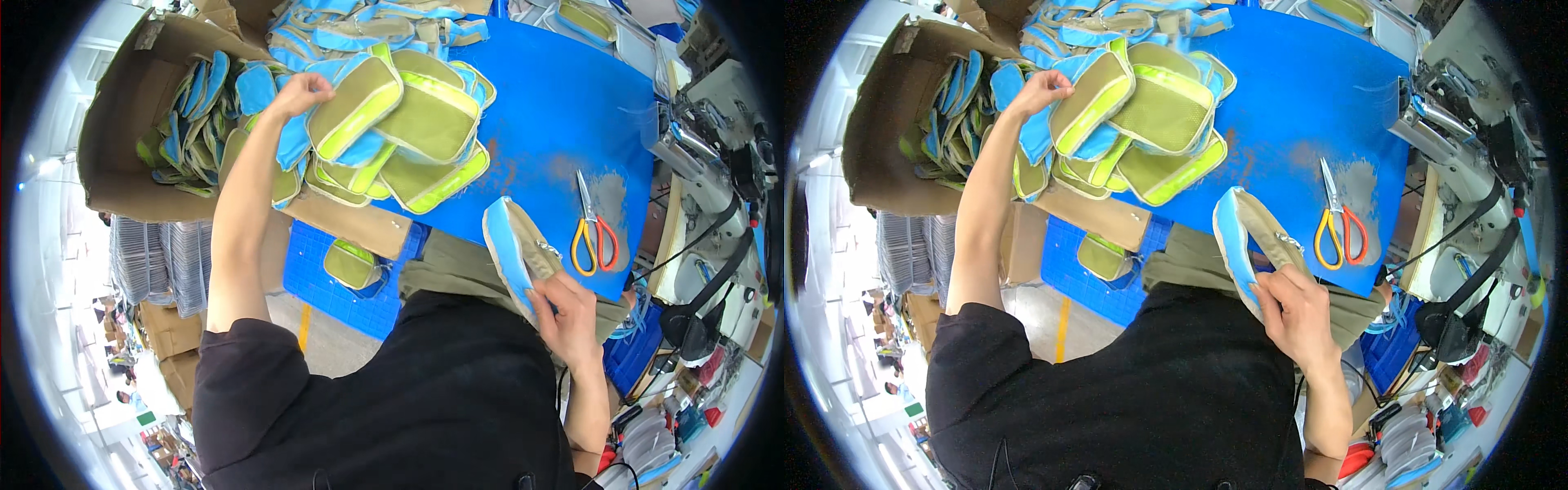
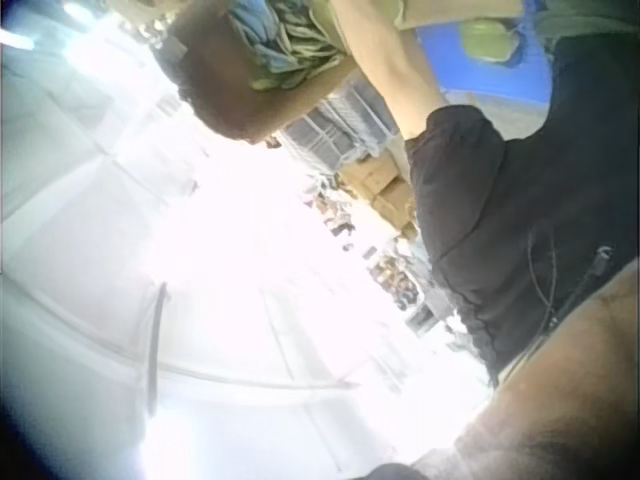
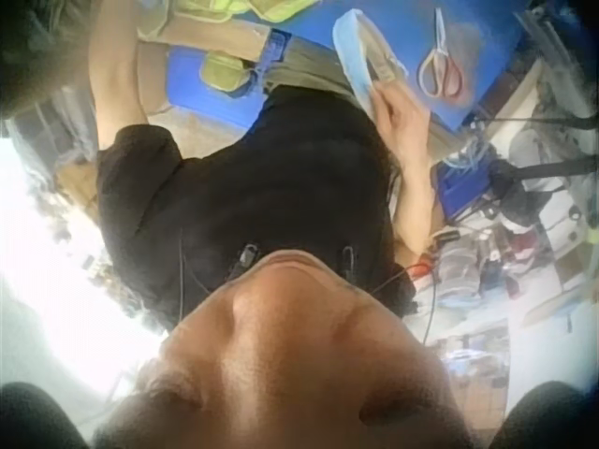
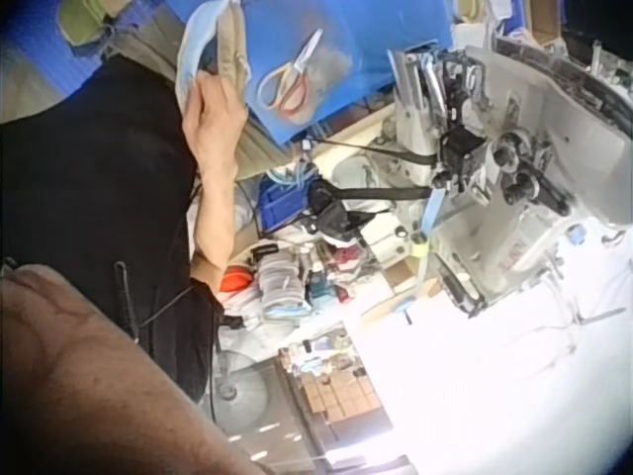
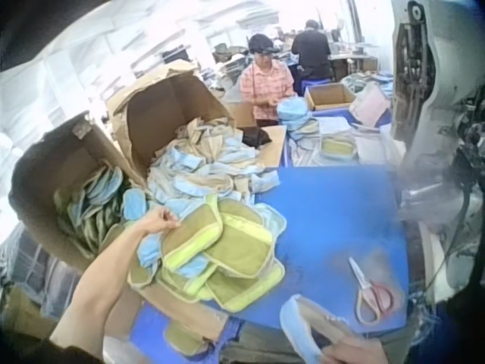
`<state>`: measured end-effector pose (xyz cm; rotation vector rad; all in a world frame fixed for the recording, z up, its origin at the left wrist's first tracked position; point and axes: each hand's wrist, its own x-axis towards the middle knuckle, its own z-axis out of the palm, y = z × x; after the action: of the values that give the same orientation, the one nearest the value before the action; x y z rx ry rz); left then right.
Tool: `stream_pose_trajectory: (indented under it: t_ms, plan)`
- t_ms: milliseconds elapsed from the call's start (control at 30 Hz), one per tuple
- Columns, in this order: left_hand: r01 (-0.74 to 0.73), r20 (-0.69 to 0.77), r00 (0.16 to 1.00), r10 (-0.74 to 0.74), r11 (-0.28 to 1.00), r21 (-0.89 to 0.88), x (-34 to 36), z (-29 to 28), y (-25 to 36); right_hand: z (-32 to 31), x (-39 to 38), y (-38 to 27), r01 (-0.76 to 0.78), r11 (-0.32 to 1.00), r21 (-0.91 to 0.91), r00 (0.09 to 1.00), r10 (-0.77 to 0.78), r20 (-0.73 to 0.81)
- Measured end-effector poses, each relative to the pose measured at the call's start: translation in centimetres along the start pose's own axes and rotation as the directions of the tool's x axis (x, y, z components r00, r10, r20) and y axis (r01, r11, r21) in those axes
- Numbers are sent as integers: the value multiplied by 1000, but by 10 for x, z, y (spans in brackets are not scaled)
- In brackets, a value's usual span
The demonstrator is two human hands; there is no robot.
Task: The person sews the edges of small fabric pouches using a sewing machine, then trims excess thread with scissors. They repeatedly pick up pouches from a cardboard box, align them under the needle, sew, and cut threads before placing finished items aside.
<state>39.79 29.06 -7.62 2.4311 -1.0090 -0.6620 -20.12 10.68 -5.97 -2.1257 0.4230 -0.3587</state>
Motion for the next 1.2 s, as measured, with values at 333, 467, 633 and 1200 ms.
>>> stream_pose_trajectory:
  t_ms: [333,467,633,1200]
  plan:
    - [14,134,991,-26,996,87,25,9,5,5,-6,-1,6,999,-54,999,-3,49]
    - [0,63,998,-4,999,49,18,14,-8,2,1,-7,21,999,-49,998,-18,59]
    - [56,-10,998,-56,998,-8,-15,15,31,2,-1,-11,54,998,-42,998,-53,23]
    - [-392,188,882,433,893,-220,-127,92,318,-37,41,-67,373,871,-320,912,-408,-46]
